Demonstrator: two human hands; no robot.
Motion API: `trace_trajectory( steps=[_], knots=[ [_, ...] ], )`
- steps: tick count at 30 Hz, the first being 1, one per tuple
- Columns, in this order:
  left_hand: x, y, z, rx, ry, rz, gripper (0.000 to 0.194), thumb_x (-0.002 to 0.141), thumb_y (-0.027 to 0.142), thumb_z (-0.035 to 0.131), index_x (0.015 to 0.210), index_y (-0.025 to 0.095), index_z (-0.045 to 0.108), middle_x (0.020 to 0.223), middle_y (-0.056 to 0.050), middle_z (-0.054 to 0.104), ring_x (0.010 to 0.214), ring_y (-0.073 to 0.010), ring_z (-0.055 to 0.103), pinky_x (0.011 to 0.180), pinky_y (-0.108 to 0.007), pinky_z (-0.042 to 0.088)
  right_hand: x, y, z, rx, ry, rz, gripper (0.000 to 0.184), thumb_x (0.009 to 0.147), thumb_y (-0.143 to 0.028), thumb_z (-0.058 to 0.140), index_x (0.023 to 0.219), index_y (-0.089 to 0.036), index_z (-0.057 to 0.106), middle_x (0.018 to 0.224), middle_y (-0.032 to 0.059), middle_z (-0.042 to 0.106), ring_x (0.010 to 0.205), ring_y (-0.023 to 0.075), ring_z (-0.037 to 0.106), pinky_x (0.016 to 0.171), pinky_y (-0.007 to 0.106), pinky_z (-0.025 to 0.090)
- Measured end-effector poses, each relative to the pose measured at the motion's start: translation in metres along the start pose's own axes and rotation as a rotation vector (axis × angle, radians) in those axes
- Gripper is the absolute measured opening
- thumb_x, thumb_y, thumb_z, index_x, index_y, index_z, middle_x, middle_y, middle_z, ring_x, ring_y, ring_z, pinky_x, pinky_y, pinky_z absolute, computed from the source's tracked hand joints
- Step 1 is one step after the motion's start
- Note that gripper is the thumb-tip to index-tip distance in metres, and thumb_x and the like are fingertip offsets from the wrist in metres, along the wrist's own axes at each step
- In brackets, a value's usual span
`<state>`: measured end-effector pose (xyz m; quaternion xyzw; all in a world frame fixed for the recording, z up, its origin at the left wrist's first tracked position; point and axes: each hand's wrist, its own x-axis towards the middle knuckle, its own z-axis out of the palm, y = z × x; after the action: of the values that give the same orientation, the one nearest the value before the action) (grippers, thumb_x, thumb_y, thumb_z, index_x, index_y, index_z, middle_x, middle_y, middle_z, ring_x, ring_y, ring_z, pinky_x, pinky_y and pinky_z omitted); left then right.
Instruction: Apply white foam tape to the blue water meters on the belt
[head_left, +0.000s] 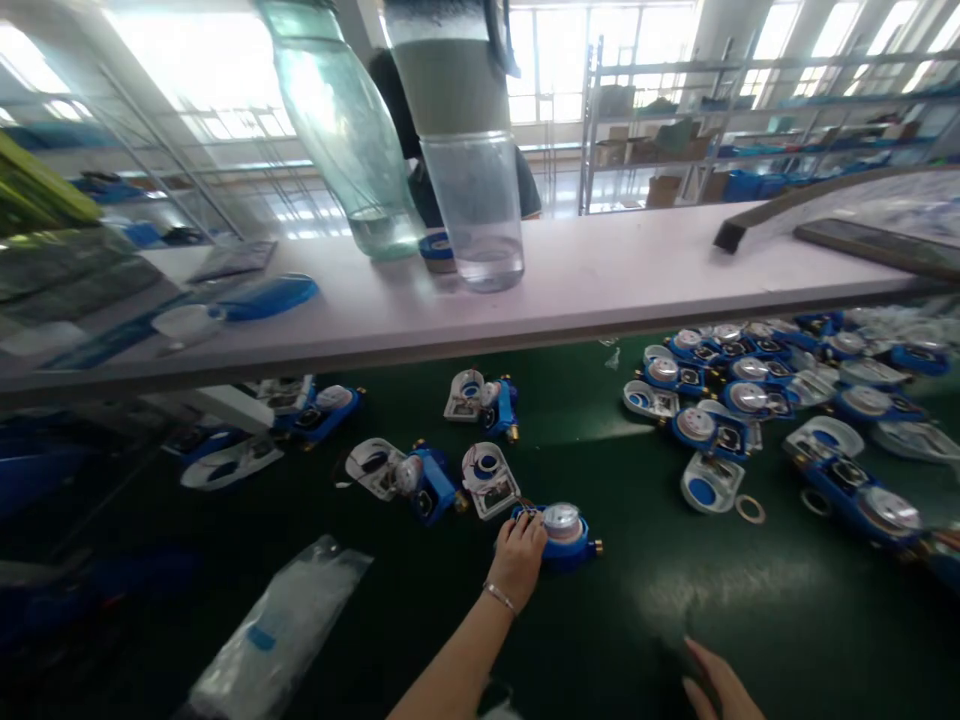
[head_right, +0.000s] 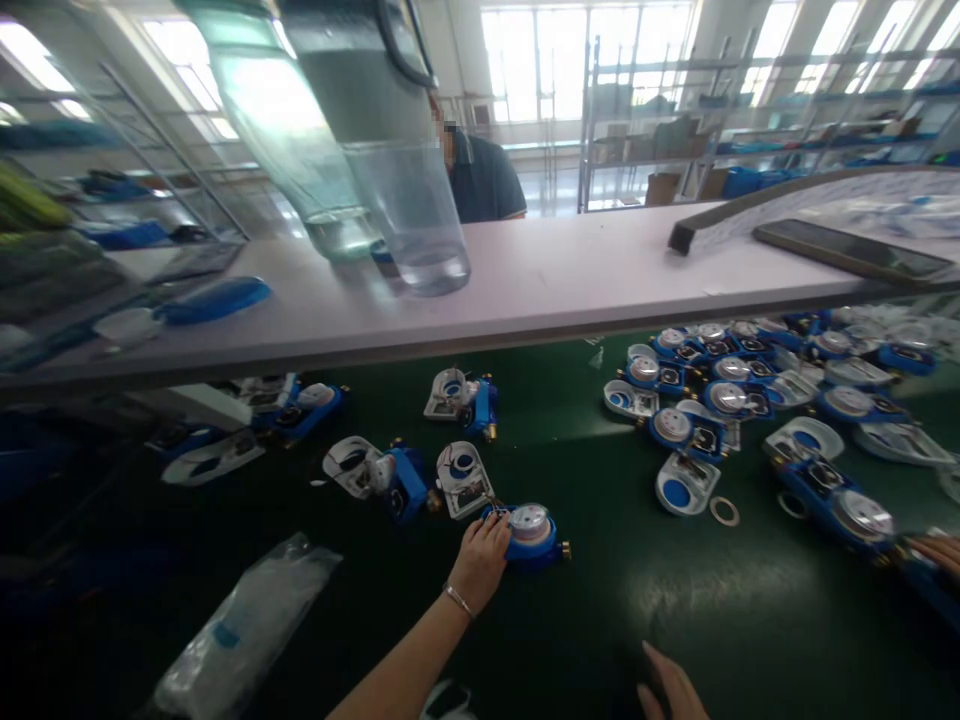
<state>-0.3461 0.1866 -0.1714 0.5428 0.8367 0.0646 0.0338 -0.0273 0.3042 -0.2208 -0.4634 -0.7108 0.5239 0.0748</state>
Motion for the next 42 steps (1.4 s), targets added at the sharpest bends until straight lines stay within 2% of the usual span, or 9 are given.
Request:
trace_trajectory(
  steps=[4, 7, 11, 15, 21, 26, 32, 38, 42],
  knots=[
    [-0.056, 0.099, 0.038, -0.073, 0.012, 0.149, 0.028, 0.086, 0.014, 0.035, 0.106, 0.021, 0.053, 0.132, -0.003, 0.046, 0.128, -0.0251, 0.031, 0.105, -0.05, 0.02, -0.01, -0.026, -0.022, 0.389, 0.029, 0.171, 0.05, 0.072, -0.051, 0.049, 0.109, -0.017, 0.053, 0.094, 0.0085, 0.062, 0.085, 0.0217, 0.061, 0.076, 0.033, 0.049],
    [-0.087, 0.166, 0.058, -0.081, 0.106, 0.247, 0.027, 0.087, 0.017, 0.037, 0.107, 0.022, 0.053, 0.132, -0.003, 0.047, 0.127, -0.0262, 0.032, 0.104, -0.051, 0.021, -0.014, -0.017, -0.04, 0.565, 0.016, 0.34, 0.038, 0.073, -0.046, 0.051, 0.097, -0.017, 0.055, 0.068, 0.0019, 0.058, 0.057, 0.0134, 0.056, 0.052, 0.024, 0.045],
    [-0.108, 0.219, 0.053, -0.097, 0.08, 0.377, 0.027, 0.086, 0.022, 0.04, 0.111, 0.021, 0.052, 0.132, -0.004, 0.046, 0.125, -0.0273, 0.035, 0.103, -0.049, 0.025, -0.037, 0.012, -0.067, 0.574, 0.031, 0.419, 0.029, 0.07, -0.04, 0.056, 0.085, -0.014, 0.057, 0.052, -0.0034, 0.049, 0.044, 0.0086, 0.045, 0.042, 0.02, 0.034],
    [-0.112, 0.237, 0.016, -0.194, -0.172, 0.485, 0.033, 0.084, 0.031, 0.043, 0.114, 0.019, 0.05, 0.129, -0.008, 0.049, 0.123, -0.0288, 0.038, 0.102, -0.05, 0.028, -0.061, 0.029, -0.086, 0.607, -0.018, 0.393, 0.028, 0.067, -0.035, 0.059, 0.087, -0.016, 0.055, 0.063, -0.0017, 0.055, 0.052, 0.0091, 0.051, 0.051, 0.021, 0.04],
    [-0.113, 0.256, -0.019, -0.336, -0.39, 0.205, 0.025, 0.085, 0.028, 0.039, 0.097, 0.021, 0.06, 0.113, -0.007, 0.057, 0.11, -0.0228, 0.046, 0.098, -0.039, 0.034, -0.071, 0.028, -0.09, 0.543, -0.097, 0.33, 0.022, 0.062, -0.026, 0.062, 0.079, -0.016, 0.053, 0.057, -0.0041, 0.052, 0.046, 0.008, 0.044, 0.045, 0.02, 0.033],
    [-0.109, 0.265, -0.013, -0.348, -0.379, -0.013, 0.024, 0.081, 0.029, 0.045, 0.101, 0.02, 0.056, 0.096, -0.006, 0.058, 0.092, -0.0191, 0.052, 0.084, -0.032, 0.042, -0.073, 0.032, -0.089, 0.436, -0.107, 0.264, 0.014, 0.065, -0.017, 0.055, 0.077, -0.018, 0.048, 0.054, -0.0062, 0.048, 0.047, 0.0083, 0.041, 0.047, 0.02, 0.031],
    [-0.114, 0.267, -0.003, -0.414, -0.422, -0.126, 0.017, 0.073, 0.03, 0.057, 0.088, 0.024, 0.062, 0.092, -0.002, 0.061, 0.092, -0.0183, 0.052, 0.079, -0.028, 0.041, -0.086, 0.039, -0.088, 0.245, -0.104, 0.065, 0.007, 0.07, -0.02, 0.048, 0.077, -0.02, 0.046, 0.063, -0.0035, 0.049, 0.063, 0.0133, 0.049, 0.062, 0.024, 0.039],
    [-0.12, 0.266, 0.008, -0.461, -0.514, -0.258, 0.019, 0.078, 0.031, 0.048, 0.08, 0.021, 0.064, 0.077, -0.001, 0.066, 0.071, -0.014, 0.058, 0.063, -0.024, 0.041, -0.097, 0.033, -0.09, 0.108, -0.104, -0.059, 0.006, 0.076, -0.026, 0.043, 0.075, -0.021, 0.045, 0.06, -0.0041, 0.044, 0.059, 0.0135, 0.045, 0.06, 0.025, 0.037],
    [-0.119, 0.268, 0.01, -0.458, -0.498, -0.249, 0.019, 0.078, 0.028, 0.046, 0.074, 0.019, 0.063, 0.081, -0.003, 0.065, 0.081, -0.0162, 0.057, 0.073, -0.026, 0.041, -0.101, 0.034, -0.089, 0.135, -0.068, -0.069, 0.007, 0.076, -0.028, 0.044, 0.074, -0.021, 0.045, 0.061, -0.0034, 0.044, 0.06, 0.0136, 0.045, 0.06, 0.025, 0.037]
  ],
)
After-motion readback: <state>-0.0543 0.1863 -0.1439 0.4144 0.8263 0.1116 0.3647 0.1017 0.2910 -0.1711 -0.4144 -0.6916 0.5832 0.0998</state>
